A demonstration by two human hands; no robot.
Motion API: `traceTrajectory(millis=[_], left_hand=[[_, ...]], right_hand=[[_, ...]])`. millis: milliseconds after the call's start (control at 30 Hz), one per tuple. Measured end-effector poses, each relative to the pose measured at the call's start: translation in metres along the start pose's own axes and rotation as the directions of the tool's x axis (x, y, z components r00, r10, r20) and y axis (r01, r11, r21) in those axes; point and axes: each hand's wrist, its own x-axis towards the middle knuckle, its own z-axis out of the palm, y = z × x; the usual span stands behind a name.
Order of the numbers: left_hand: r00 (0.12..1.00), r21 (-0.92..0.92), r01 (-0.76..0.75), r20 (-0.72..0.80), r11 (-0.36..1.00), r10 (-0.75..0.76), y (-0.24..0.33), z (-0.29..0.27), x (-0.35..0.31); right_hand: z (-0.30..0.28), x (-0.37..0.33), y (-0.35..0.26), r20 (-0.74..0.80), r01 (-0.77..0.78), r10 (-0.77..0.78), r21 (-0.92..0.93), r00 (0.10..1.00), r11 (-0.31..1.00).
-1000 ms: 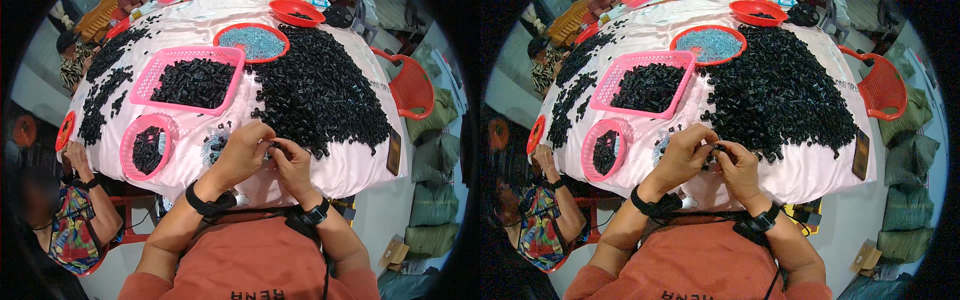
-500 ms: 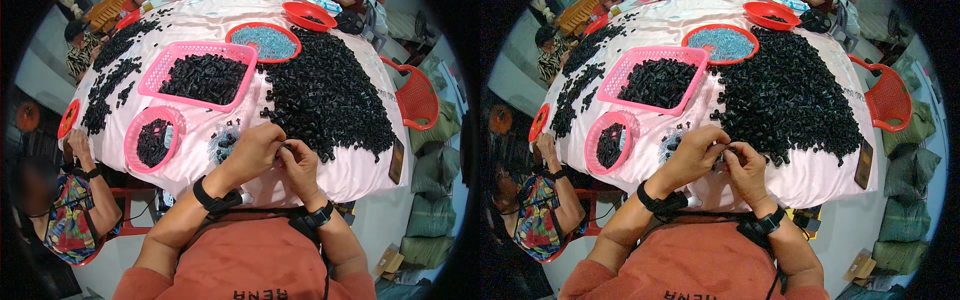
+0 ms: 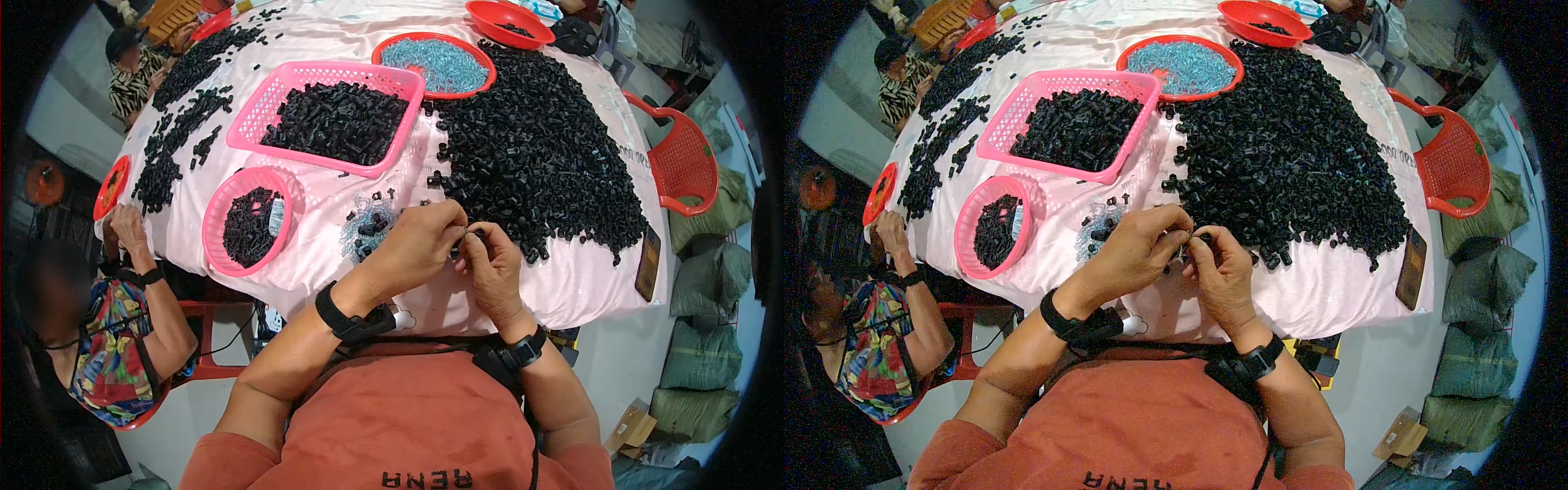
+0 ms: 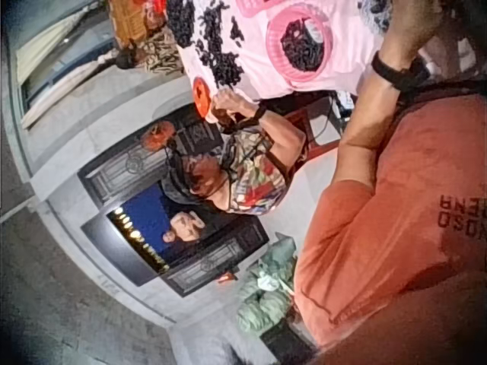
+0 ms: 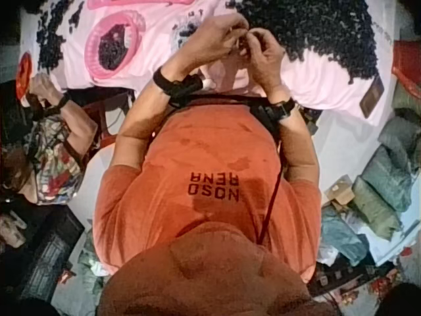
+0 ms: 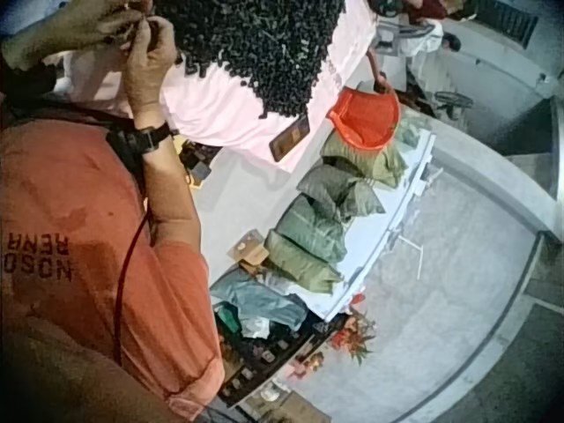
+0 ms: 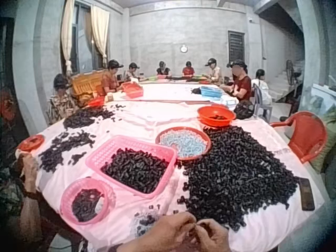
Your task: Sorting small black rubber or plastic components into piles and containers.
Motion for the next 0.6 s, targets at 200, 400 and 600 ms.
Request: traceTrajectory(millis=[200,400,600], left_hand=[[1.0,-0.009,0.005,-0.024,1.0,-0.006,0.0064,-0.0052,0.0023],[1.0,0.04,-0.025,0.007,0.999,0.025,0.0047,-0.0011,0.003],[0.994,0.136,-0.108,0.007,0.985,0.108,0.0009,-0.0009,0.0027]], right_hand=[[0.0006,0.0006,0.0024,-0.01,0.015,-0.016,-0.019,1.0,1.0],[-0.0003,0.0004,0.0011,0.008,0.028,-0.027,-0.081,1.0,0.996],[0.0029,-0.0002,0.0016,-0.017,0.032,-0.034,-0.111,0.999,0.993]])
